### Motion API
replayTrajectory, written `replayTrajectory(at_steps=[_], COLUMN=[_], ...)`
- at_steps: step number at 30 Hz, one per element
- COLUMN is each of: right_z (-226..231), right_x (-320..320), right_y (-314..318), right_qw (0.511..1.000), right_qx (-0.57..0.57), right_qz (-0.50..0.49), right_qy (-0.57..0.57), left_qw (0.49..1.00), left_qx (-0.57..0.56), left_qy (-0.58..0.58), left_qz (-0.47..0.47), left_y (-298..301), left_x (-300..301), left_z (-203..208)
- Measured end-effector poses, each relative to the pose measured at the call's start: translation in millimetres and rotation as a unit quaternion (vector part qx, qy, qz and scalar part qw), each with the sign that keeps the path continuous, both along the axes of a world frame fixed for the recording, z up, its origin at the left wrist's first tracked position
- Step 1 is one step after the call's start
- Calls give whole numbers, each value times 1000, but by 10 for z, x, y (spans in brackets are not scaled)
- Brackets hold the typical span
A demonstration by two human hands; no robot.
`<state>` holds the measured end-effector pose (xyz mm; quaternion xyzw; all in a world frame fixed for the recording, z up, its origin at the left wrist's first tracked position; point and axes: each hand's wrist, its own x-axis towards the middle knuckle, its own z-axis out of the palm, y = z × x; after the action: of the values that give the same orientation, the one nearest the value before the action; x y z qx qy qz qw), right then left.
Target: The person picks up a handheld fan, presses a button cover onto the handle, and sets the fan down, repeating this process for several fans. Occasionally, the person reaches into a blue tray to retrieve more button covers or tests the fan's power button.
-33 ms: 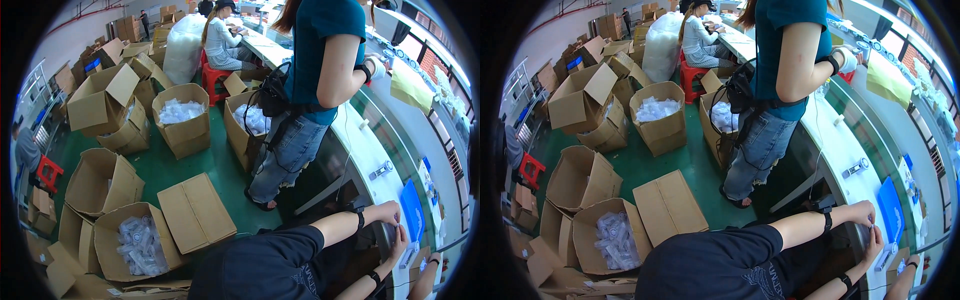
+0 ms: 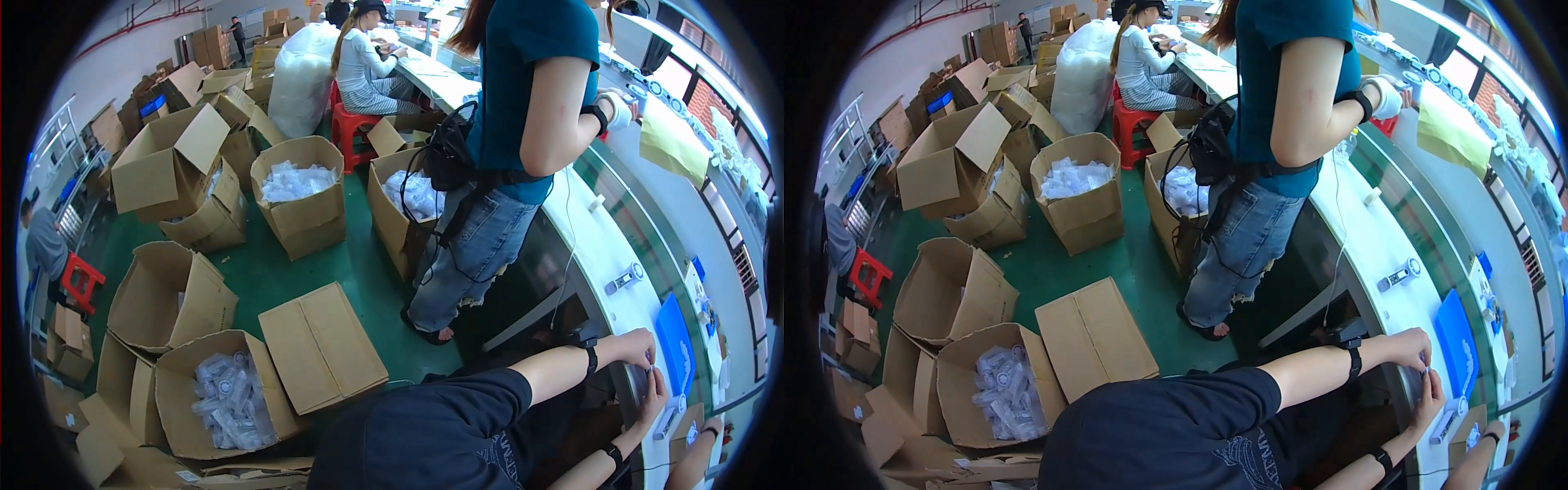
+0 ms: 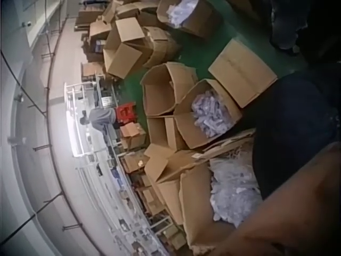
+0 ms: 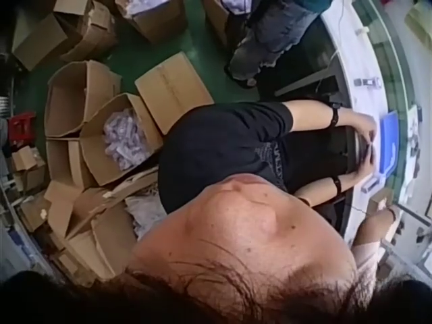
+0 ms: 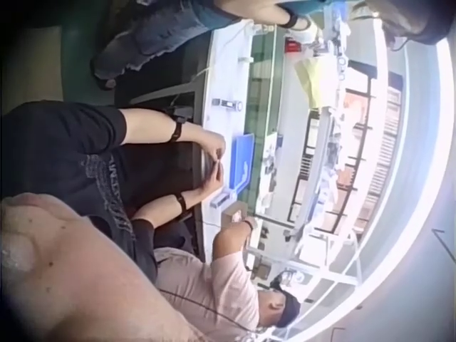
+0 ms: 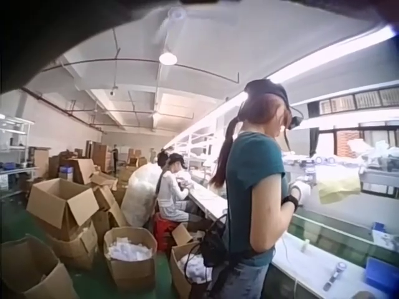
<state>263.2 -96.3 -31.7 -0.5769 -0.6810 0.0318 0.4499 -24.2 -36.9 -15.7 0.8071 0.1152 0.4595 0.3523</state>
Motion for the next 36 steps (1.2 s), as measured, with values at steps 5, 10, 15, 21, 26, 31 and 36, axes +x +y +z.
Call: replayTrajectory(at_steps=[5, 10, 15, 21, 26, 31, 36], right_z=[-505, -553, -332, -339, -132, -132, -148], right_x=[501, 624, 666, -147, -394, -515, -595], right_y=[-5, 51, -10, -280, -360, -427, -502], right_qw=[882, 546, 360, 830, 995, 977, 981], right_qx=[151, 280, 294, 150, -4, -96, -78], right_qz=[-39, -82, -112, -55, -12, 22, 23], right_qy=[-446, -786, -878, -534, -97, 189, 176], left_qw=[1000, 998, 997, 998, 999, 1000, 995], left_qx=[-12, 49, 47, 31, 22, 10, 66], left_qy=[-7, -31, -35, -38, -22, -17, -56], left_qz=[5, 34, 39, 42, 17, 19, 46], left_y=[-30, -57, -93, 6, -15, -27, -90], left_x=[-20, -55, 34, -29, 20, -24, -30], left_z=[-38, -96, -33, -177, -71, -81, -127])
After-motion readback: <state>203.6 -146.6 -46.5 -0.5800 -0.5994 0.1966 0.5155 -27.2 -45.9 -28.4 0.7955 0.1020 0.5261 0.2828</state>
